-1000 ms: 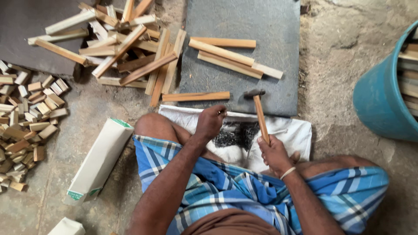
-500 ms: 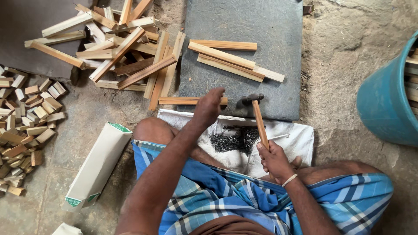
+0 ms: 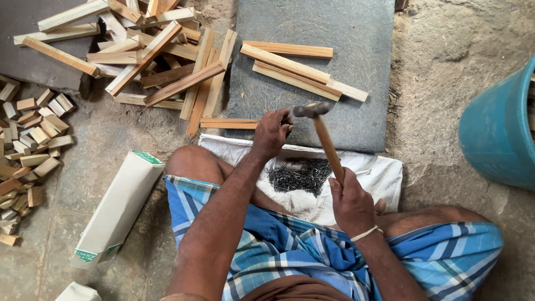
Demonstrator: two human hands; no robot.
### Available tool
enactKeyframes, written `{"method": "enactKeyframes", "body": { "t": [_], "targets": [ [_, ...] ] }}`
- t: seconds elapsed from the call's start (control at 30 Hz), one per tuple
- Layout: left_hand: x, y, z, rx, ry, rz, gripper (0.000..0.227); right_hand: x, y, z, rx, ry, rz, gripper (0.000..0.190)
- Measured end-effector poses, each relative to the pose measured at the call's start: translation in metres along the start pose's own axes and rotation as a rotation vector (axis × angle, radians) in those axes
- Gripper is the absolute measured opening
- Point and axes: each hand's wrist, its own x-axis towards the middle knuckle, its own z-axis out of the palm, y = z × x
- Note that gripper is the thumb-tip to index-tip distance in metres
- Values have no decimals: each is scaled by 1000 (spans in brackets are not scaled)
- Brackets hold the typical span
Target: The person sits on the floor and uses a hammer to drive nails into small wooden pieces, joining them into rectangular frames. The person repeatedly picks up pieces, aligns them, hammers nails, and places the finished frames into a nearby blue bucket.
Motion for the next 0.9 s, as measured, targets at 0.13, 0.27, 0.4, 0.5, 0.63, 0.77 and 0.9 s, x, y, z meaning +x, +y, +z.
{"method": "enactKeyframes", "body": {
  "t": [0.13, 0.27, 0.4, 0.5, 0.63, 0.77, 0.9],
  "targets": [
    [6, 5, -5, 60, -64, -93, 30, 8, -10, -4, -168, -65, 10, 33],
    [8, 9, -14, 20, 7, 41, 42, 2, -12, -17, -134, -25, 139, 34],
    [-4, 9, -25, -168, -15, 113, 70, -14, -10, -32, 104, 266, -104, 35],
    [9, 9, -30, -88, -106, 118, 82, -9, -13, -34, 187, 332, -219, 35],
    [6, 6, -31, 9, -124, 55, 80, 11, -14, -26, -98, 57, -158, 34],
    [8, 9, -26, -6, -163, -8, 80, 32, -10, -30, -395, -89, -24, 28],
    [7, 10, -26, -41, -165, -18, 79, 14, 1, -32, -42, 130, -118, 35]
  ]
}}
